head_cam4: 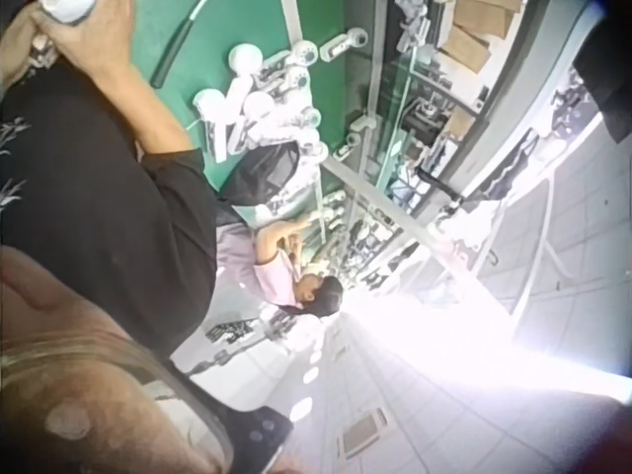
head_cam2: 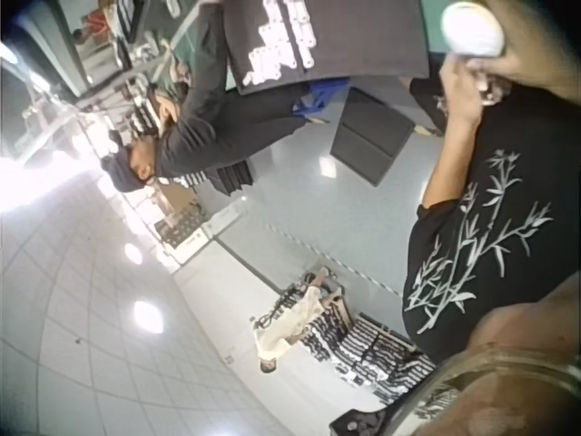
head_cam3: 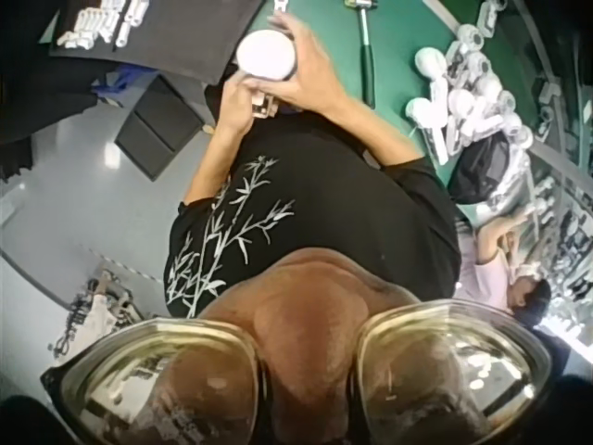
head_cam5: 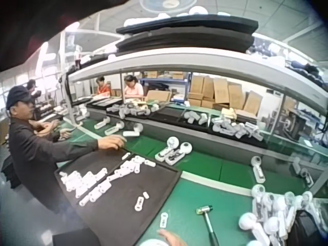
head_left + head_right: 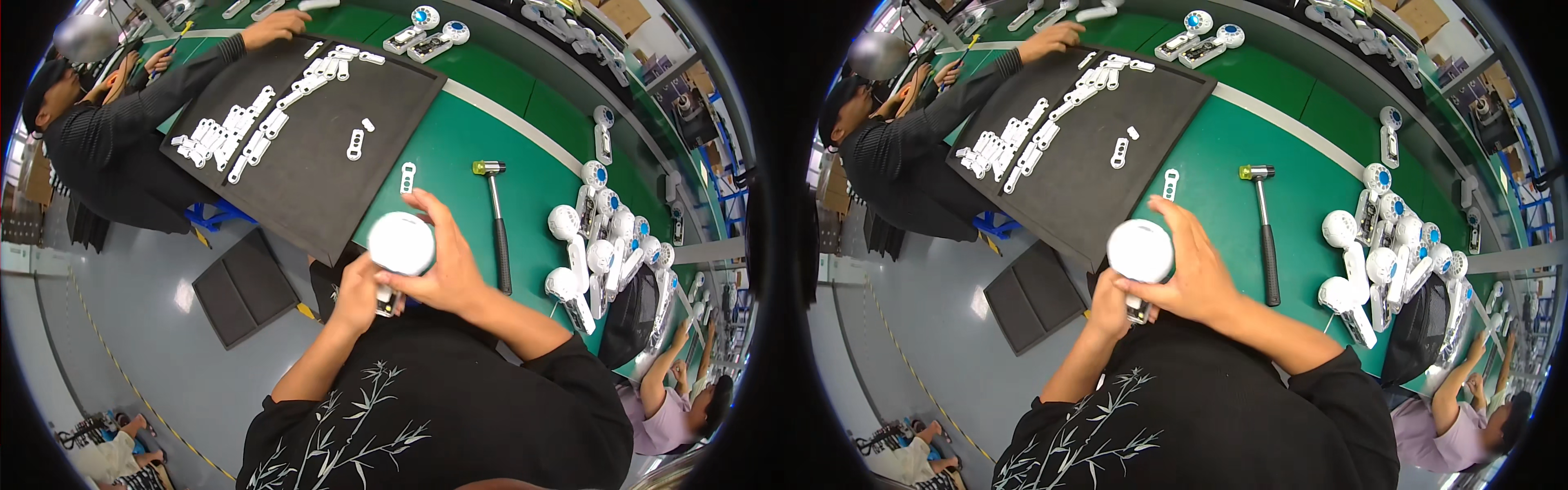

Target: The person assembles handheld fans by taking plastic covers from a tray, fitting them onto the fan bodies, tapping them into place using a small mallet, and setting the fans onto the table.

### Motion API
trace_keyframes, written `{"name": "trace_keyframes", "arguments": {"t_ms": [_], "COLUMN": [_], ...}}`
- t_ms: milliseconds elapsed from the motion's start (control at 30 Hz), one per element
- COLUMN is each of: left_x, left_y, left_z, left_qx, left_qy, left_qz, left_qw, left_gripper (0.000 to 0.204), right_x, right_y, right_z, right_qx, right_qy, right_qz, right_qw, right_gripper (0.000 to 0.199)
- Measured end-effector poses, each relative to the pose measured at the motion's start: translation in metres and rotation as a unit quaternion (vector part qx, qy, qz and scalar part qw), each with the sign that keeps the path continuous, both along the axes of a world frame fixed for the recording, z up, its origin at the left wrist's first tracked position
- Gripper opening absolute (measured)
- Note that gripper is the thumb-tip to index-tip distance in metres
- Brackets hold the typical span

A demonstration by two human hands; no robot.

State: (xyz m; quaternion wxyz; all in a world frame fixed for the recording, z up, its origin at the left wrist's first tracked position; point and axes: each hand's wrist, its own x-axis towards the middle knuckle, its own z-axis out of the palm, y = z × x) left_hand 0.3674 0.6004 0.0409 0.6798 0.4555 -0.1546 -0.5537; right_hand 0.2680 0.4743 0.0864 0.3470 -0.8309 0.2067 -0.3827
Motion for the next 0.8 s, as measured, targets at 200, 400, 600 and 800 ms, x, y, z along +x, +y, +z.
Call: {"name": "trace_keyframes", "arguments": {"t_ms": [200,400,600,800], "left_x": [0.003,0.003,0.015,0.016], "left_y": [-0.002,-0.008,-0.012,-0.008], "left_z": [0.014,0.033,0.033,0.032], "left_qx": [-0.072,-0.119,-0.127,-0.131], "left_qy": [-0.04,0.014,-0.004,-0.013], "left_qz": [-0.005,0.071,0.1,0.112], "left_qw": [0.997,0.99,0.987,0.985], "left_gripper": [0.029,0.053,0.062,0.059], "right_x": [-0.007,-0.043,-0.049,-0.036], "right_y": [-0.062,-0.105,-0.125,-0.095], "right_z": [-0.015,-0.058,-0.057,-0.017], "right_qx": [0.342,-0.046,-0.054,0.103], "right_qy": [-0.011,0.333,0.266,0.307], "right_qz": [-0.068,-0.209,-0.276,-0.045], "right_qw": [0.937,0.918,0.922,0.945], "right_gripper": [0.047,0.041,0.035,0.032]}}
